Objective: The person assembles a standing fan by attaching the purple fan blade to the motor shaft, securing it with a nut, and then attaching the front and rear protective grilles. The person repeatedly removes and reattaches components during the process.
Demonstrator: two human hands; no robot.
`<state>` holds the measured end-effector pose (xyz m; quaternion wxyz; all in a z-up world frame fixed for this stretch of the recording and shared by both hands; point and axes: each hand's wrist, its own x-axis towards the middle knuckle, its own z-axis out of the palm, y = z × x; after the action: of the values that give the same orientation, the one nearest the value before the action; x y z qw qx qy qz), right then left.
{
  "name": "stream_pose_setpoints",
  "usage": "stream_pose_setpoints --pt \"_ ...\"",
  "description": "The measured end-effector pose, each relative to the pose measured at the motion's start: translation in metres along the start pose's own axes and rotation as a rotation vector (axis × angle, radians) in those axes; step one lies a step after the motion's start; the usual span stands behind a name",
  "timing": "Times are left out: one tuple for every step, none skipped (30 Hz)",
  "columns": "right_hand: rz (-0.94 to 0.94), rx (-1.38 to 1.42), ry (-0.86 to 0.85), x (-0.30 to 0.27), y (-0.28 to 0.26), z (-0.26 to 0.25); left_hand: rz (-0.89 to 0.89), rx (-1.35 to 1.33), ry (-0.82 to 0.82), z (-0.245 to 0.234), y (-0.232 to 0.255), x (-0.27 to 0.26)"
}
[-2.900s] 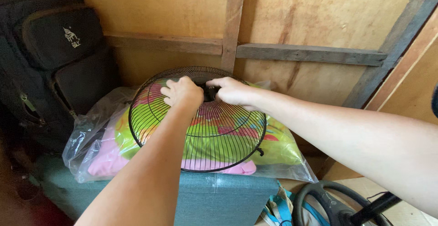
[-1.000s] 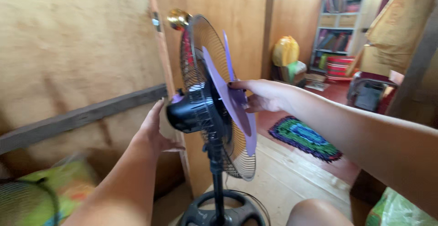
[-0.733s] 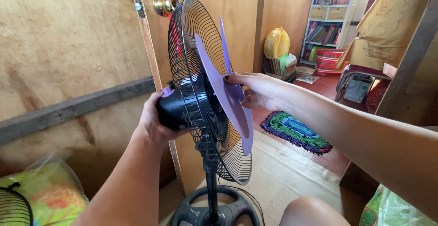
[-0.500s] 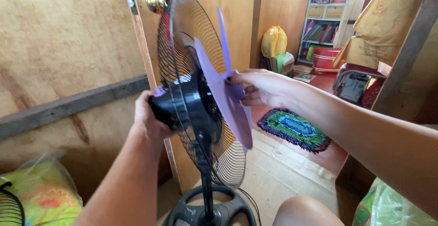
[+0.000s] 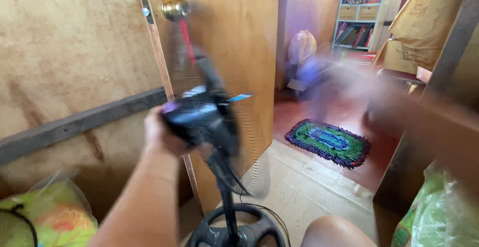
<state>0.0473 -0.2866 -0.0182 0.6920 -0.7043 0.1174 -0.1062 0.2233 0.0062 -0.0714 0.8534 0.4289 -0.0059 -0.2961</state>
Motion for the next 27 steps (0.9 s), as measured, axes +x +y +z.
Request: stream_pose_setpoints --pt "-0.009 0.031 0.012 -0.001 -0.002 -0.013 -0.023 -0.141 -0.019 -0.013 0.008 -0.003" --pt "-0.025 0.041 0.035 -0.008 -0.011 -0.033 -0.050 -0.292 -0.056 -0.024 0.015 -0.005" --pt "-0.043 0.050 0.057 -0.014 -0.021 -0.054 -0.023 -0.172 -0.103 -0.032 0.020 -0.004" --pt "-0.047 0.058 0.091 -0.025 -0.025 -0.078 -0.013 -0.052 -0.147 -0.039 0.017 0.004" --pt "-0.050 0.067 0.125 -0.037 -0.027 -0.100 0.009 -0.014 -0.144 -0.039 0.014 0.018" --pt "-0.045 0.080 0.147 -0.049 -0.023 -0.111 0.032 0.027 -0.125 -0.044 0.011 0.029" --pt "-0.037 0.094 0.168 -0.060 -0.020 -0.120 0.055 0.069 -0.107 -0.047 0.006 0.040" --pt "-0.044 0.104 0.183 -0.068 -0.021 -0.130 0.091 0.112 -0.094 -0.043 0.005 0.052" --pt "-0.047 0.114 0.197 -0.075 -0.023 -0.139 0.127 0.154 -0.082 -0.039 0.002 0.062" --pt "-0.055 0.121 0.217 -0.083 -0.026 -0.149 0.165 0.197 -0.078 -0.031 -0.002 0.071" --pt "-0.061 0.127 0.234 -0.090 -0.030 -0.156 0.160 0.202 -0.076 -0.028 -0.004 0.076" --pt "-0.057 0.131 0.235 -0.095 -0.030 -0.159 0.157 0.209 -0.065 -0.035 -0.001 0.072" --pt "-0.054 0.130 0.235 -0.098 -0.031 -0.158 0.155 0.216 -0.054 -0.040 0.000 0.068" --pt "-0.051 0.130 0.217 -0.093 -0.031 -0.150 0.188 0.234 -0.046 -0.044 0.002 0.064" --pt "-0.041 0.127 0.193 -0.088 -0.034 -0.141 0.222 0.251 -0.039 -0.045 0.003 0.061" --pt "-0.033 0.117 0.164 -0.081 -0.034 -0.129 0.256 0.267 -0.030 -0.046 0.006 0.057" --pt "-0.025 0.102 0.134 -0.074 -0.032 -0.114 0.186 0.250 -0.008 -0.048 0.009 0.051" --pt "-0.012 0.065 0.107 -0.067 -0.032 -0.100 0.115 0.231 0.011 -0.046 0.009 0.046" --pt "0.005 0.025 0.085 -0.061 -0.031 -0.085 0.045 0.212 0.028 -0.041 0.007 0.041" --pt "0.008 -0.023 0.061 -0.057 -0.032 -0.072 -0.004 0.240 0.045 -0.034 0.007 0.037" --pt "0.008 -0.029 0.074 -0.055 -0.033 -0.060 -0.054 0.267 0.061 -0.026 0.008 0.033" --pt "0.006 -0.034 0.082 -0.052 -0.035 -0.048 -0.101 0.294 0.079 -0.020 0.010 0.026" --pt "0.005 -0.039 0.091 -0.050 -0.037 -0.036 -0.100 0.306 0.167 -0.015 0.010 0.020" --pt "0.010 -0.056 0.094 -0.048 -0.039 -0.026 -0.098 0.315 0.253 -0.011 0.010 0.013" --pt "0.014 -0.073 0.096 -0.047 -0.041 -0.016 -0.095 0.323 0.341 -0.009 0.011 0.008" --pt "0.019 -0.091 0.100 -0.047 -0.043 -0.008 -0.081 0.309 0.350 -0.007 0.011 0.002" --pt "0.028 -0.107 0.086 -0.047 -0.045 -0.001 -0.067 0.295 0.359 -0.007 0.012 -0.003"
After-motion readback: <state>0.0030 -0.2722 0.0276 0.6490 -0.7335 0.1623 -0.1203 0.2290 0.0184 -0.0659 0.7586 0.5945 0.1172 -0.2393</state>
